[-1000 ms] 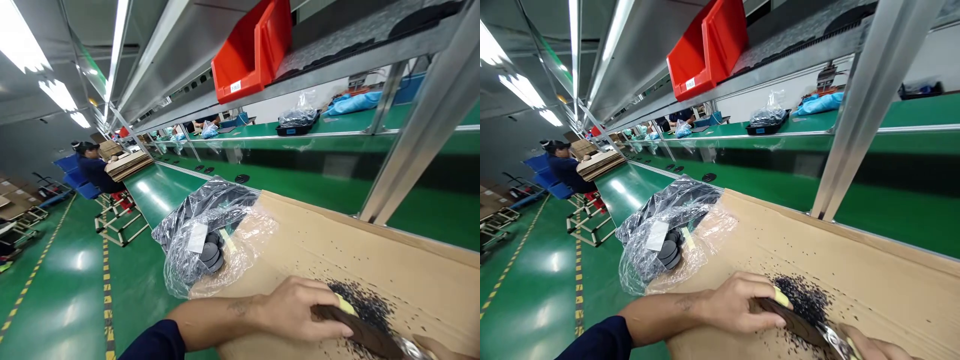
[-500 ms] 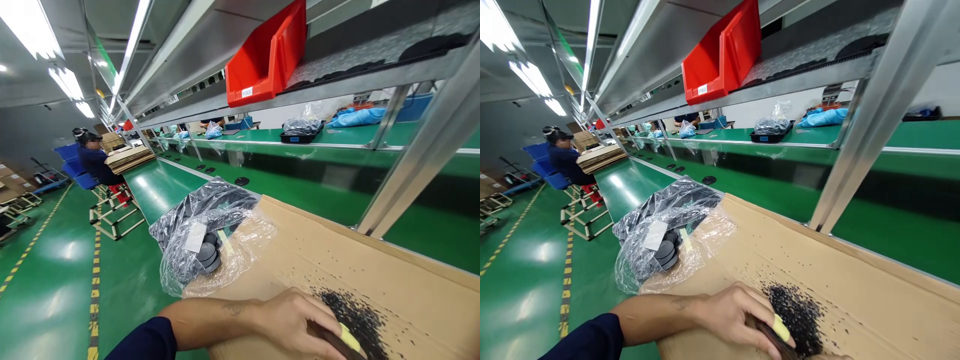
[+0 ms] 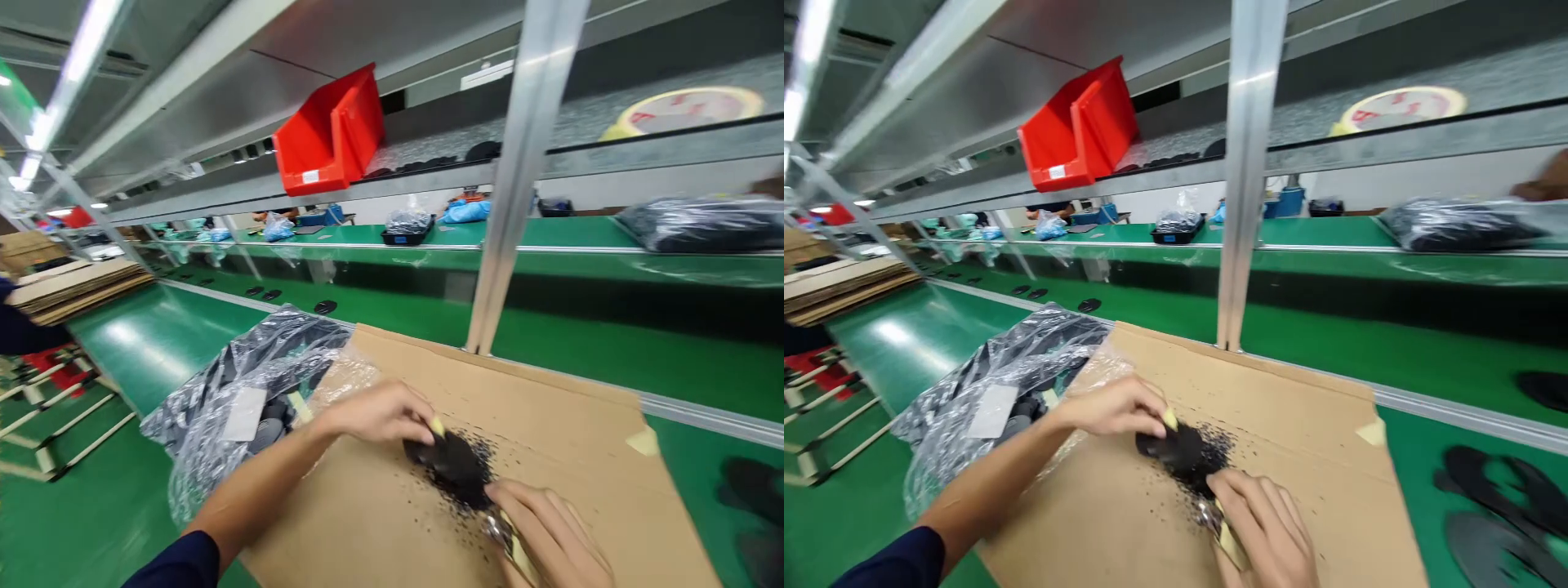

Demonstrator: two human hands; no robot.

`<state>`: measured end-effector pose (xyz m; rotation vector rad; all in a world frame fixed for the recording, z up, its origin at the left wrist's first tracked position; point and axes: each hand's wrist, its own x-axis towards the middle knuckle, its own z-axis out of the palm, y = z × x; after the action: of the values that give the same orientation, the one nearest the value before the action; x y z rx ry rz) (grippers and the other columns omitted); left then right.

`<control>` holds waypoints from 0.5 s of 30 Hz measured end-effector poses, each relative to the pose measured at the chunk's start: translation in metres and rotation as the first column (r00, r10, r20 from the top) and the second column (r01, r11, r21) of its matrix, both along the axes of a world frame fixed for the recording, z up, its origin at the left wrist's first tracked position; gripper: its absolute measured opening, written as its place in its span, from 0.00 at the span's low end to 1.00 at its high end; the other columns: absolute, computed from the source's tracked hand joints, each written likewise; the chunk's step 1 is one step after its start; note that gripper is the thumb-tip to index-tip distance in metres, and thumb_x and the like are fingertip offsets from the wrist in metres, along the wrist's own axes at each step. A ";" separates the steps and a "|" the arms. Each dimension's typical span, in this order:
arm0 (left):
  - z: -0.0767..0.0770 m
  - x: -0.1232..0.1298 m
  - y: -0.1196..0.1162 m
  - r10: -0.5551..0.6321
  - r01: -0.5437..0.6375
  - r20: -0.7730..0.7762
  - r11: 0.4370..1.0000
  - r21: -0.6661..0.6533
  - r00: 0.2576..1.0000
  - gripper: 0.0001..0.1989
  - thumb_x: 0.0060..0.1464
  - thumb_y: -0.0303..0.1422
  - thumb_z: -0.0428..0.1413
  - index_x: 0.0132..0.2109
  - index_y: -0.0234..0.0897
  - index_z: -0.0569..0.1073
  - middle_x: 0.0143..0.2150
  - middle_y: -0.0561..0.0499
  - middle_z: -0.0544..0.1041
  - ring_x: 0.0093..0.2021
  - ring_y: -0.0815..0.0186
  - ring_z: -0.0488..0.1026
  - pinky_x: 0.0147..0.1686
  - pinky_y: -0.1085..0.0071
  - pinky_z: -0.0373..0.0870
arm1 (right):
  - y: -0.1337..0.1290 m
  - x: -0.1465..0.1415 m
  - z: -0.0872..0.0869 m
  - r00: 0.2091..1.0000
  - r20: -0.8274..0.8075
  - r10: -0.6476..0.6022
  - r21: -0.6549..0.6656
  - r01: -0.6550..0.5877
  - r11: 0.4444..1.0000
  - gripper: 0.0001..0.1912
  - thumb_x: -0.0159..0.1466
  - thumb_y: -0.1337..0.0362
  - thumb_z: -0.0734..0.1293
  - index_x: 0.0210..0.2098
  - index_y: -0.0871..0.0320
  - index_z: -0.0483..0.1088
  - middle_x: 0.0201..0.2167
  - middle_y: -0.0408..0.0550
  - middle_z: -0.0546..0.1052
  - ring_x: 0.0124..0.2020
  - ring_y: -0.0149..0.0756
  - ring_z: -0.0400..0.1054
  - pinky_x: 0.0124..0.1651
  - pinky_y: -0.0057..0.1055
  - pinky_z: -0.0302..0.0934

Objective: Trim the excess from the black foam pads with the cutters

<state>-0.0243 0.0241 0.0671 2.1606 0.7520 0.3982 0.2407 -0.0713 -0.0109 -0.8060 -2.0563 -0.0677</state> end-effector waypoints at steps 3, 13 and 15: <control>0.018 -0.001 0.043 0.273 -0.225 -0.146 0.933 0.282 0.951 0.07 0.61 0.31 0.60 0.45 0.38 0.82 0.45 0.49 0.83 0.42 0.65 0.78 0.43 0.76 0.70 | -0.006 -0.003 0.009 0.998 0.006 -0.069 -0.052 0.069 0.996 0.15 0.65 0.74 0.62 0.50 0.57 0.69 0.40 0.53 0.78 0.38 0.41 0.73 0.39 0.37 0.66; -0.029 0.026 0.165 0.640 -0.488 -0.290 0.747 0.452 0.712 0.10 0.66 0.36 0.57 0.47 0.33 0.76 0.48 0.45 0.78 0.48 0.61 0.77 0.52 0.58 0.75 | -0.016 -0.003 0.000 0.993 0.044 -0.107 -0.163 0.113 0.980 0.20 0.59 0.79 0.60 0.48 0.57 0.68 0.36 0.50 0.75 0.35 0.41 0.66 0.37 0.37 0.61; -0.043 0.028 0.169 0.649 -0.496 -0.289 0.740 0.454 0.704 0.12 0.67 0.37 0.57 0.50 0.33 0.75 0.51 0.45 0.77 0.50 0.61 0.76 0.52 0.58 0.76 | -0.017 -0.004 0.001 0.993 0.044 -0.105 -0.175 0.111 0.978 0.20 0.59 0.78 0.60 0.48 0.56 0.68 0.36 0.50 0.75 0.35 0.41 0.65 0.37 0.37 0.61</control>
<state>0.0039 0.1935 0.0236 2.3199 1.7733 0.3910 0.2370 -0.0879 -0.0101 -1.0334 -2.0703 0.0422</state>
